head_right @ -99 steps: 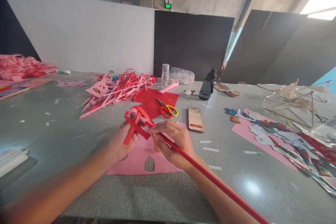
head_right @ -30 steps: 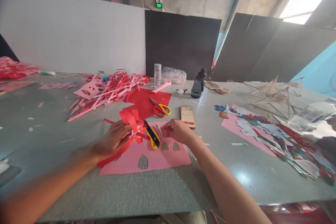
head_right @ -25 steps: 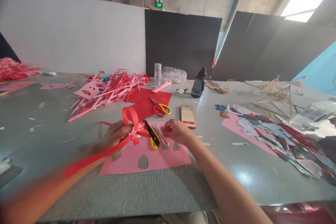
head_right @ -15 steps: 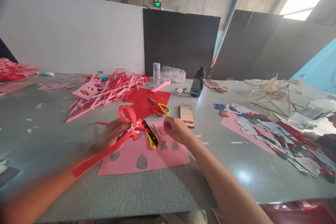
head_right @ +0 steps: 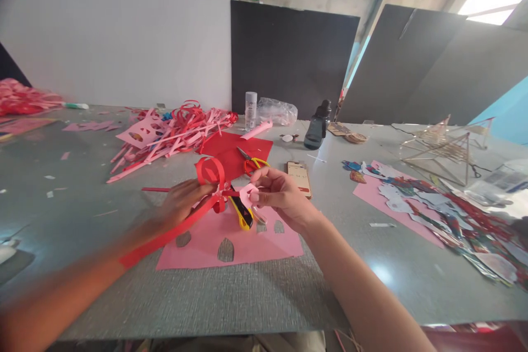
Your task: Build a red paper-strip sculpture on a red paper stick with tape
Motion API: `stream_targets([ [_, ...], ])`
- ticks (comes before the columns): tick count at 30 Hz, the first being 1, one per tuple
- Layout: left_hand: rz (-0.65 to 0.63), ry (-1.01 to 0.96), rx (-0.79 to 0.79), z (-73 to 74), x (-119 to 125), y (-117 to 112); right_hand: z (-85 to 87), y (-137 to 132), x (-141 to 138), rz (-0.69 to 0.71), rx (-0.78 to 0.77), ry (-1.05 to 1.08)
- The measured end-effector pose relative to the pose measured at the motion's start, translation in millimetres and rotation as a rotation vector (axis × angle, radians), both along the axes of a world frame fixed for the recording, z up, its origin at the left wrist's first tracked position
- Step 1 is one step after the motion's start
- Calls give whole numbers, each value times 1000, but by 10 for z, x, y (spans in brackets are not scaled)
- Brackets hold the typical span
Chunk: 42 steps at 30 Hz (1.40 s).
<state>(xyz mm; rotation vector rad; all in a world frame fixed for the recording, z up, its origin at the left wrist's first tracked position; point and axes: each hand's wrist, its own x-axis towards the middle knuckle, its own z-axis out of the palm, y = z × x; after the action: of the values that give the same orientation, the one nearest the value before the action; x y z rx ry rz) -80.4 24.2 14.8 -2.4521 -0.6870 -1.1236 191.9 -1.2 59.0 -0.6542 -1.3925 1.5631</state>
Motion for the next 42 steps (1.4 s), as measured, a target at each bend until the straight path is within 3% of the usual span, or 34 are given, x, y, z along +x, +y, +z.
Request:
stream_targets([
  [6,-2,-58,2,-6,40,-14,-43,-42,-83,53,-87,63],
  [11,-21,-30,8,-53,3,26,-23,-52,-78,83,-63,8],
  [16,-19,-74,-10,-78,7,32,-16,-42,-73,37,-80,-13],
  [27,-12,-28,60,11,2,18,-57,-34,-64,-23,-6,-67],
  [34,-23,-27,33,10,-12,23,-26,-69,-85,-67,98,-57],
  [42,25,-21,7,-47,-22,33,-74,-65,-99,-79,105,-66],
])
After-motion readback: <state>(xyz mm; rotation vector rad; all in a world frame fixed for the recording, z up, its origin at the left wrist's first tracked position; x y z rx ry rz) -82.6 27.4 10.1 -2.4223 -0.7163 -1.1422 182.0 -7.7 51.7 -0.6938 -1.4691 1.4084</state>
